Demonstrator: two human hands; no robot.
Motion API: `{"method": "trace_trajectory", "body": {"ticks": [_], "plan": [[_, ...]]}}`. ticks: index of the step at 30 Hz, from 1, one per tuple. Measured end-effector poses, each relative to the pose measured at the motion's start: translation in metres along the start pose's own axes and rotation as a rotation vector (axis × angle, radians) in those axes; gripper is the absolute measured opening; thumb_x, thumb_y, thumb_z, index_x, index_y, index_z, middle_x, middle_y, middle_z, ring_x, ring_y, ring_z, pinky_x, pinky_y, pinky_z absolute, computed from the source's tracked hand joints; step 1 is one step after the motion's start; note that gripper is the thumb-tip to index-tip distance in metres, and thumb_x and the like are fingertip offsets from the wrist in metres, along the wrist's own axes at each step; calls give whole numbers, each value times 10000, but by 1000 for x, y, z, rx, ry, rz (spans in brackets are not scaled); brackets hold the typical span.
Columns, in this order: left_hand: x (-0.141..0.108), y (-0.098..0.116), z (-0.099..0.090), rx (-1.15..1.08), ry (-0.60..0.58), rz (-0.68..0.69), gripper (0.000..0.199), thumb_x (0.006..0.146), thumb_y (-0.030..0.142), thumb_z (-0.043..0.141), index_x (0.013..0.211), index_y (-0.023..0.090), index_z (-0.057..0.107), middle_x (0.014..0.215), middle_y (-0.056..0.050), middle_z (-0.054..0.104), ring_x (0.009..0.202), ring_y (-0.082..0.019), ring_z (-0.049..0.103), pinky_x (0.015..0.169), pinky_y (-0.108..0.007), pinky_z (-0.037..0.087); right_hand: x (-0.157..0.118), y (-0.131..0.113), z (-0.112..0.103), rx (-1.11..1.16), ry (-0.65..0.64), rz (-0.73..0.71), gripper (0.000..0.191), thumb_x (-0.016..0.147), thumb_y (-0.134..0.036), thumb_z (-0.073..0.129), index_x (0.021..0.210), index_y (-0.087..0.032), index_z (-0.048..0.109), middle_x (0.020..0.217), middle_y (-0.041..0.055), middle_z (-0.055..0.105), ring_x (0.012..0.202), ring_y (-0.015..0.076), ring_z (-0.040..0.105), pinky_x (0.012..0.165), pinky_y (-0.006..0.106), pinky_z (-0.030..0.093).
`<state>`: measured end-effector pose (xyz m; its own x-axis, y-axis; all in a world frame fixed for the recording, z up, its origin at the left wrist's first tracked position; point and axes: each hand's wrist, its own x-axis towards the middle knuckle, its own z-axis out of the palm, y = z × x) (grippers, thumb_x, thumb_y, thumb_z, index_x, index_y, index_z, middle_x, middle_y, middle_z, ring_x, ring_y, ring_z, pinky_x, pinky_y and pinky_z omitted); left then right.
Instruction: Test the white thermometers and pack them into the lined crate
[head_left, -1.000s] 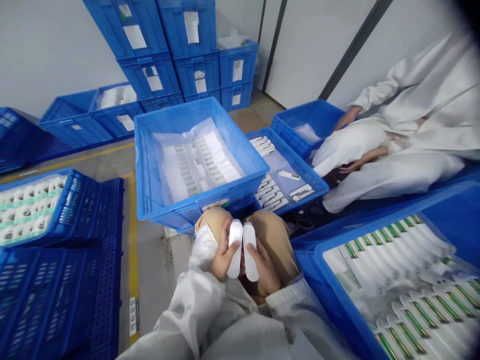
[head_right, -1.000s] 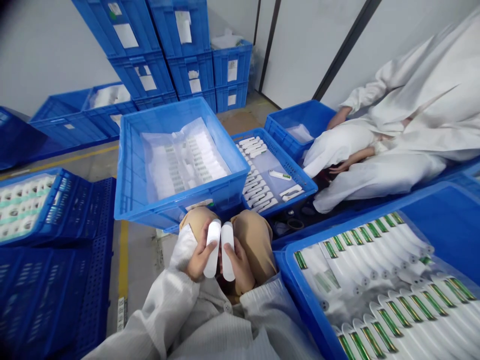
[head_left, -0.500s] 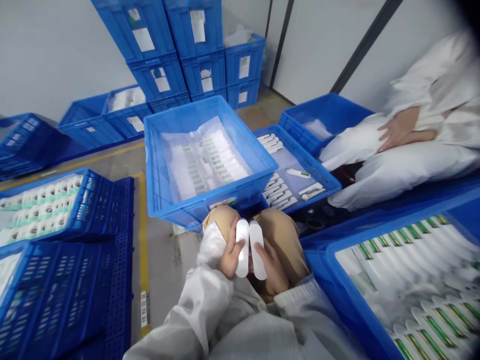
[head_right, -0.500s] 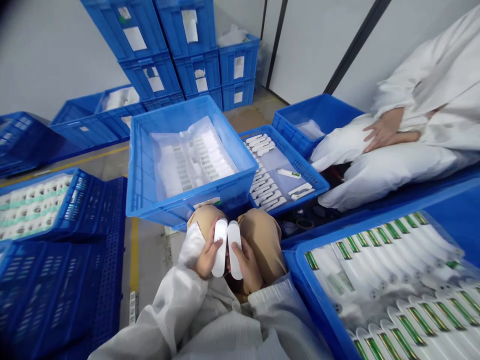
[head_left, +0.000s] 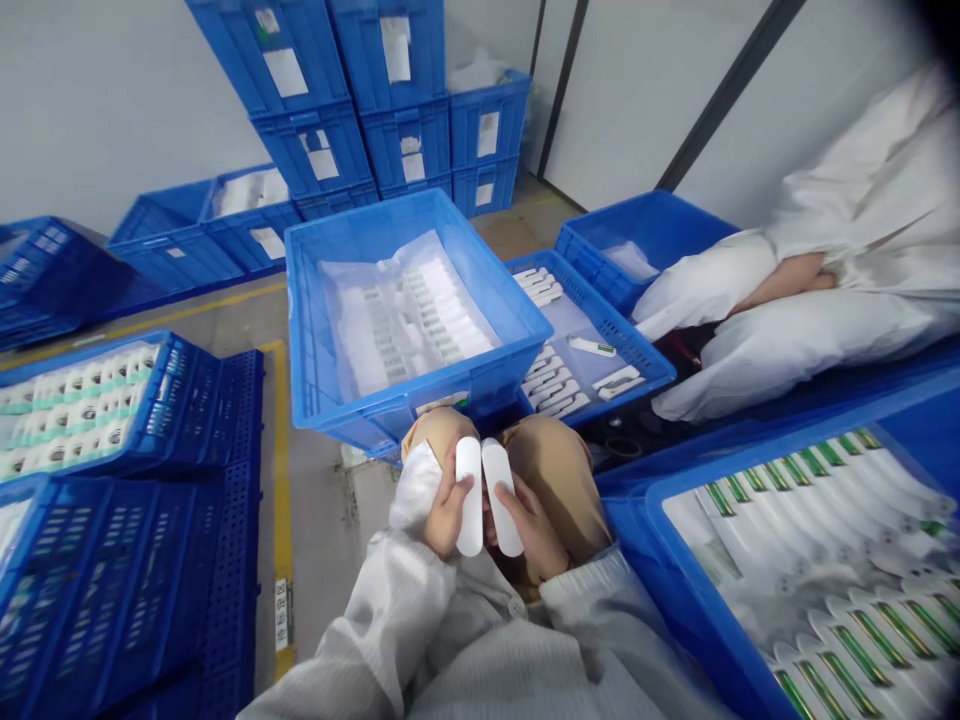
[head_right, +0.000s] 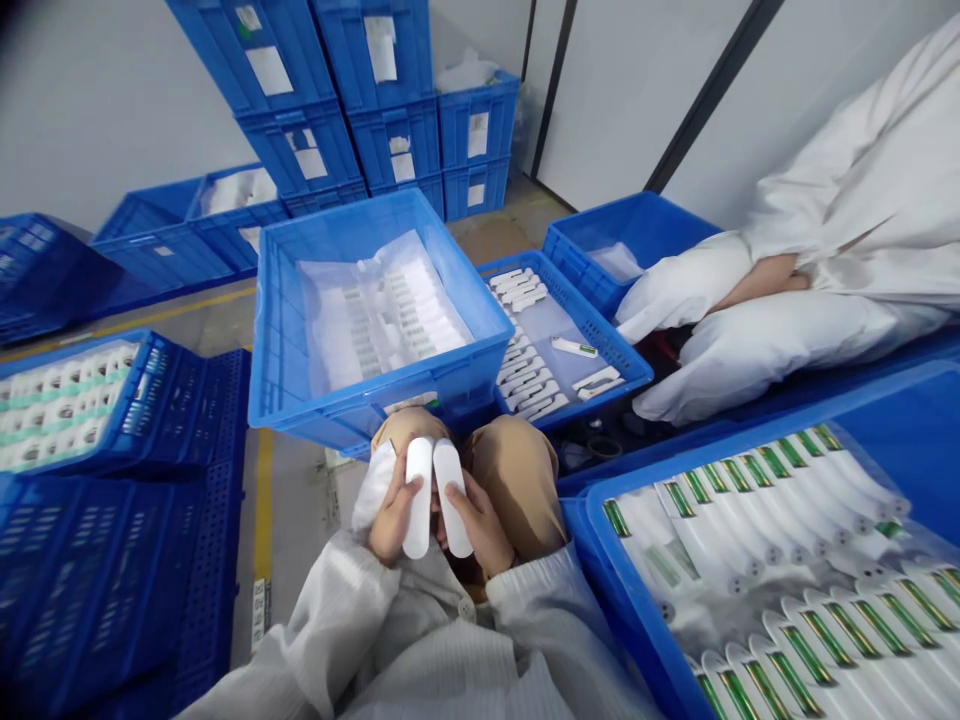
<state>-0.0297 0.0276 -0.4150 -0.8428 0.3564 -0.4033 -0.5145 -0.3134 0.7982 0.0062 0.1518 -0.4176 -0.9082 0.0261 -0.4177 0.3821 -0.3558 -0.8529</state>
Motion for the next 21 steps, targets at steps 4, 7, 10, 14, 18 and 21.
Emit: {"method": "trace_trajectory", "body": {"ticks": [4,7,10,14,18,21], "plan": [[-19,14,-13,-55,79,119,874,831,409,560,1500,300,9,687,30,568,536,-147,517,539,-271,442,7,2,14,153,-185,37,460,789,-521,641,1069,-164,566,611,-34,576,339,94,472,297,204,365],[-26,22,-22,-80,140,187,843,830,412,564,1499,282,67,752,16,573,574,-136,507,587,-269,431,12,6,20,231,-233,86,436,781,-517,640,1033,-165,582,615,-41,563,336,88,463,294,204,347],[-24,24,-25,-143,140,180,834,812,417,568,1488,297,94,751,24,549,542,-119,482,554,-257,409,14,9,20,227,-253,132,456,779,-522,634,1073,-178,580,632,-42,562,352,91,468,312,211,353],[-19,23,-24,-224,101,171,806,808,366,561,1479,291,121,730,27,542,519,-102,467,537,-236,397,13,11,16,216,-254,137,459,740,-516,656,1064,-200,580,623,-53,546,341,85,425,310,212,307],[-19,23,-23,-249,93,177,809,796,348,558,1475,270,127,722,22,538,514,-104,470,518,-231,394,14,10,15,201,-262,137,448,732,-520,650,1063,-224,587,616,-62,535,342,82,403,321,214,289],[-19,23,-24,-261,87,177,807,793,348,563,1471,280,131,717,29,537,515,-100,466,516,-224,385,14,10,14,257,-294,131,412,758,-487,640,1072,-226,589,617,-67,529,347,75,394,319,205,288]]}}
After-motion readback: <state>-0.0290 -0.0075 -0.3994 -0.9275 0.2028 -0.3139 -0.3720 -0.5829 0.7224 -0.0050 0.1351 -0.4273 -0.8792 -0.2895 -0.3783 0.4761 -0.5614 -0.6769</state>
